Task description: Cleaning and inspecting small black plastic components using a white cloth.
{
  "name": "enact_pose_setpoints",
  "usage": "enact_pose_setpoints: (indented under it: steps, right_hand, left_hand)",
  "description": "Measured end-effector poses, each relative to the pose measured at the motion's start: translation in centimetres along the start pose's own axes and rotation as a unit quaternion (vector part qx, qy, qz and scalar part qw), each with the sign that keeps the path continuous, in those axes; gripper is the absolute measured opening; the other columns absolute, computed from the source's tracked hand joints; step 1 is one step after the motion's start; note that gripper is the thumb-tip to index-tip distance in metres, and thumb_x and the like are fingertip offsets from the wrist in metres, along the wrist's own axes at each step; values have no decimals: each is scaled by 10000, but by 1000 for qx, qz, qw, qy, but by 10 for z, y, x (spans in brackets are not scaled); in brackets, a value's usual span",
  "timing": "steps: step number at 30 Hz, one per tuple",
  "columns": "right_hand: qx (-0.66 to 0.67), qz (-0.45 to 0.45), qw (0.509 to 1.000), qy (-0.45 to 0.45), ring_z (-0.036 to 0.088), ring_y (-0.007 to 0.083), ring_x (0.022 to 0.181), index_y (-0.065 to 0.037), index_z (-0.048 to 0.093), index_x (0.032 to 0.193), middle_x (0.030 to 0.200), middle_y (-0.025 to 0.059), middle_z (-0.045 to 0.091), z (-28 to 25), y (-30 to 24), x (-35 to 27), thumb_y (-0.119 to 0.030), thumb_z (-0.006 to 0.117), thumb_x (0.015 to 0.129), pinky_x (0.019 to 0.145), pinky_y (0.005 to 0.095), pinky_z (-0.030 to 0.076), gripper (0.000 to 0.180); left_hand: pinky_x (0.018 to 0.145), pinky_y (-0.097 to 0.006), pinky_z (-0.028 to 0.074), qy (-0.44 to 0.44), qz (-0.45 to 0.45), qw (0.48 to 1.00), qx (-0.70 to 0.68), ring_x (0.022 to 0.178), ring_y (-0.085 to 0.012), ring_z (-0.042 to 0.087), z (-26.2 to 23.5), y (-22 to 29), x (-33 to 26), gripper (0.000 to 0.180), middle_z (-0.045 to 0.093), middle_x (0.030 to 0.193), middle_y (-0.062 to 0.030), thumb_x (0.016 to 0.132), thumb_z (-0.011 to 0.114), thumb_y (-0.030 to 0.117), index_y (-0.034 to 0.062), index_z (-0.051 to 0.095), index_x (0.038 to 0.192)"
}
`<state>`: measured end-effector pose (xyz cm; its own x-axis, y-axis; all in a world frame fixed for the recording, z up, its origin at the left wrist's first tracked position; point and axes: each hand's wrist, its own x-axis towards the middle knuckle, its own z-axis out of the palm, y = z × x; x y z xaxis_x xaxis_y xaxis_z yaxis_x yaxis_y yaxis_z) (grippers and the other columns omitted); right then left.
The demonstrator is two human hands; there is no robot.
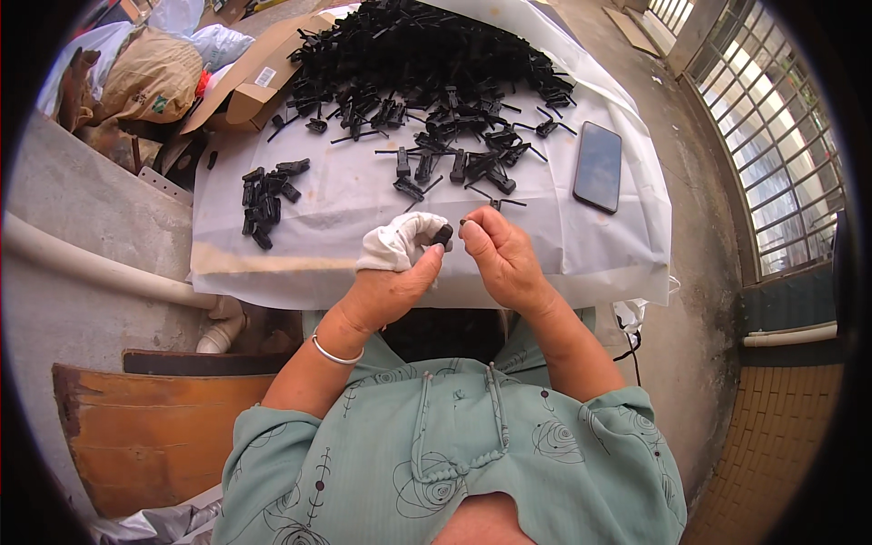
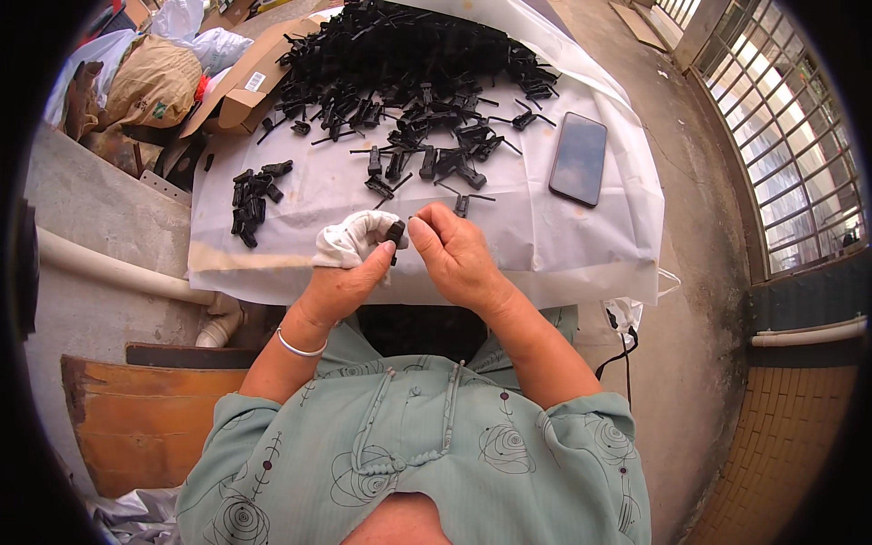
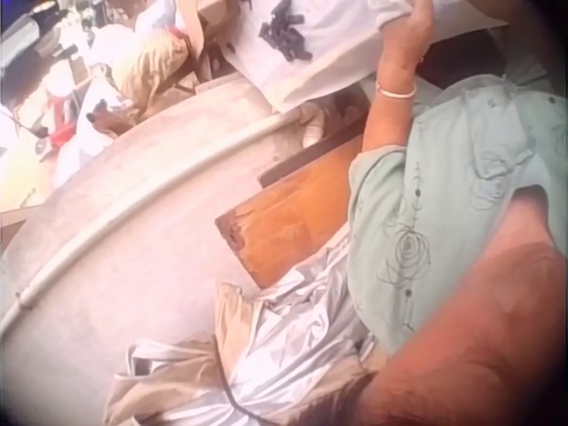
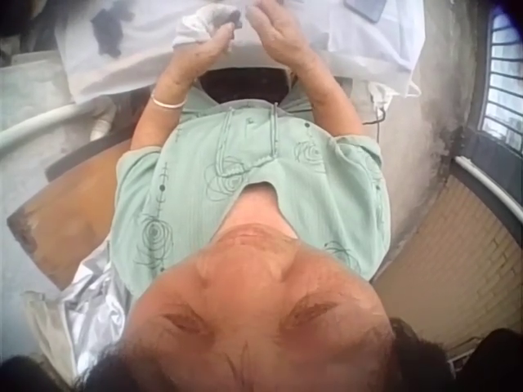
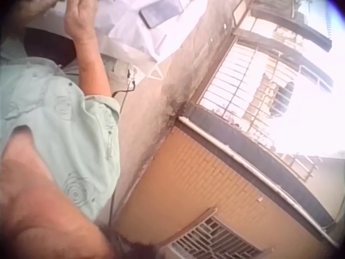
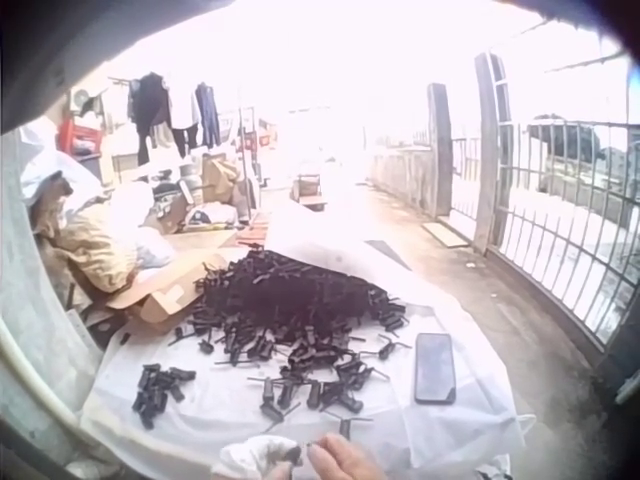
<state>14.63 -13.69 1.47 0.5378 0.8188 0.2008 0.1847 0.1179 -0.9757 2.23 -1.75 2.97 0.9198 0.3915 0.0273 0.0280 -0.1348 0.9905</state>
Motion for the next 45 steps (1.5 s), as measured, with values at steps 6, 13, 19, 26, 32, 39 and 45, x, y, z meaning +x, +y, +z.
enact_pose_setpoints:
  steps: [6,13,19,26,32,39,45]
  right_hand:
    - [-133,-57,987,-63,397,240,523,5,517,758,623,157,497,5,-1,-2,-157,497,905,518,323,386,219]
    - [9,48,998,-49,425,91,576,10,540,749,621,10,510,19,25,-1,-179,473,925,531,279,392,266]
    - [73,111,991,-32,434,83,612,24,540,744,639,11,524,28,37,-9,-187,463,926,566,271,403,289]
    - [124,184,974,-43,446,75,638,19,547,771,662,-21,522,27,32,-13,-184,453,934,583,271,410,277]
    - [-98,-40,994,-9,475,117,565,5,577,893,636,38,515,9,17,-5,-187,531,901,530,280,409,197]
    - [-149,-72,984,-64,512,181,577,-2,626,900,672,93,558,-3,20,-12,-99,619,817,558,292,429,128]
    - [-104,-157,982,-10,492,141,566,-10,624,824,644,69,550,-3,9,-7,-85,660,795,536,267,409,88]
  left_hand:
    - [699,-269,483,89,83,991,60,778,-137,577,10,-8,-2,215,616,883,-98,806,570,34,-47,562,1005]
    - [719,-298,479,97,163,957,220,790,-218,586,7,-25,1,252,605,908,-147,797,564,20,-43,544,1040]
    - [715,-305,481,101,193,923,318,779,-238,596,10,-29,-4,249,604,907,-154,811,549,15,-38,539,1054]
    - [729,-314,477,88,157,928,327,805,-236,595,11,-36,-5,232,608,904,-131,812,559,27,-21,558,1039]
    - [690,-256,460,107,90,990,-31,713,-113,511,5,-26,3,222,570,840,-27,841,592,47,15,489,1035]
    - [484,-189,387,59,-23,983,-174,557,-46,430,-6,-11,0,286,539,879,-39,909,474,71,44,422,1189]
    - [498,-192,389,-25,-59,996,-57,586,-47,435,0,-1,-7,322,516,851,-30,883,431,71,39,417,1203]
